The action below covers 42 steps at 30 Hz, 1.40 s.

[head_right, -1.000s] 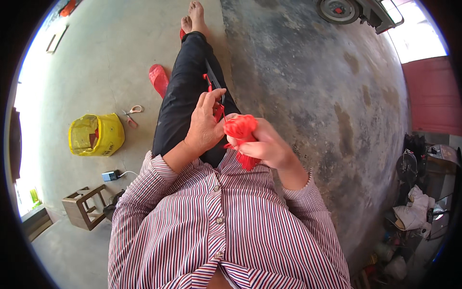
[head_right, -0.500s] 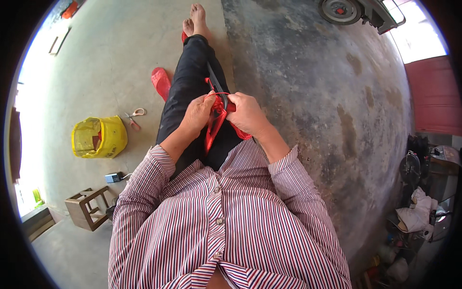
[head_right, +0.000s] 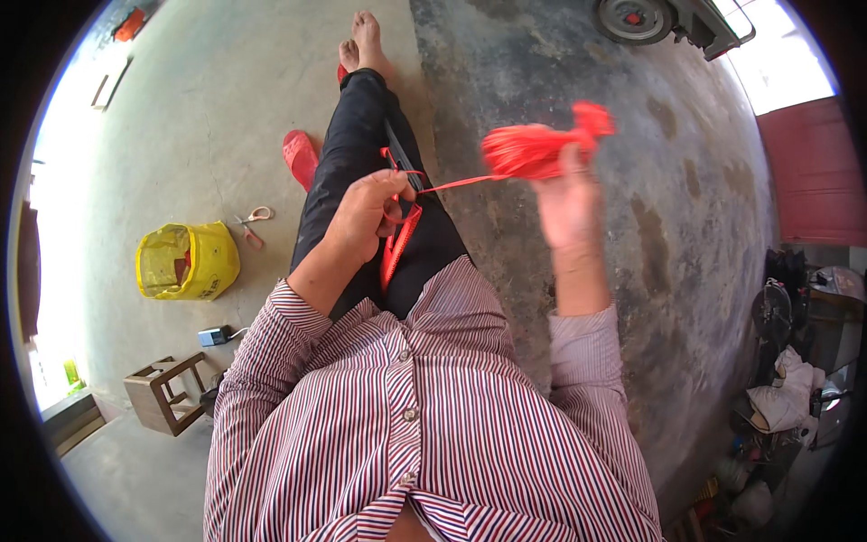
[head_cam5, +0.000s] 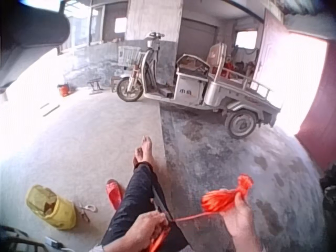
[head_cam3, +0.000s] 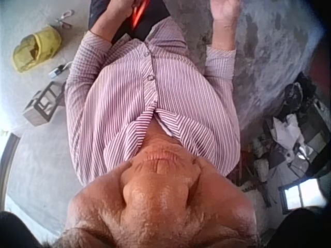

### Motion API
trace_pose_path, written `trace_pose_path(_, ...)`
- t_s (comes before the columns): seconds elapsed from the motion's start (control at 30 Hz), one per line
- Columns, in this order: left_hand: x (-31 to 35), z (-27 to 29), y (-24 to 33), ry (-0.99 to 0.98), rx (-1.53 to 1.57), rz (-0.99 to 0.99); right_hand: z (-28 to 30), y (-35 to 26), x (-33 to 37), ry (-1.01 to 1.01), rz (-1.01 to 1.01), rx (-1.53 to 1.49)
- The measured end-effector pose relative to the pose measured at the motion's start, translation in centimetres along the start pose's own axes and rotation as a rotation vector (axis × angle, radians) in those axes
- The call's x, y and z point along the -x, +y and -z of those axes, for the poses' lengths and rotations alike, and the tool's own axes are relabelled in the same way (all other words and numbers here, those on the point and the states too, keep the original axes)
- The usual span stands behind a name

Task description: The person wraps plastic cord around the frame of a hand saw by hand, repeatedly passing the cord bundle through and around the frame.

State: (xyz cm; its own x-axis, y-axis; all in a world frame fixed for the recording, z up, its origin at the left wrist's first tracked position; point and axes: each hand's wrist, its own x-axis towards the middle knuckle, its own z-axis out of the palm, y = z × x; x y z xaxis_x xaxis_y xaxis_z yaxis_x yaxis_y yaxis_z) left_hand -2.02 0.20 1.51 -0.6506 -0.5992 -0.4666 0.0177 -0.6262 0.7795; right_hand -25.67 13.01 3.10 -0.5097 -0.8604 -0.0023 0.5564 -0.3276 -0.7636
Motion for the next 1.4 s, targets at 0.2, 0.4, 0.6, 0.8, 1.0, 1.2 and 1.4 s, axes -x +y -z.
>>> trace_pose_path(0.2,-0.9,0.1,-0.7,-0.005,-0.049,0.233,10.8,-9.1,3.5,-0.058,-0.043,-0.382)
trace_pose_path(0.4,-1.2,1.0,-0.2,0.090,0.089,0.297,9.7,-5.4,13.8,0.253,-0.553,0.291)
trace_pose_path(0.6,-0.3,0.9,-0.7,0.122,0.142,0.228,10.9,4.3,13.9,0.149,-0.751,0.649)
trace_pose_path(0.8,5.4,-0.6,-2.1,-0.153,-0.709,-0.293,2.9,4.3,10.9,-0.051,-0.733,-0.173)
trace_pose_path(1.0,6.2,-2.4,-2.1,-0.308,-0.047,-0.282,-5.0,6.1,8.7,0.148,-0.667,-0.005)
trace_pose_path(1.2,0.8,3.7,0.7,0.194,-1.073,-0.948,0.2,5.0,1.6,-0.290,-0.447,0.205)
trace_pose_path(1.4,-1.3,2.5,-0.7,0.203,-1.928,-0.597,-3.3,8.8,0.1,-0.469,0.028,1.323)
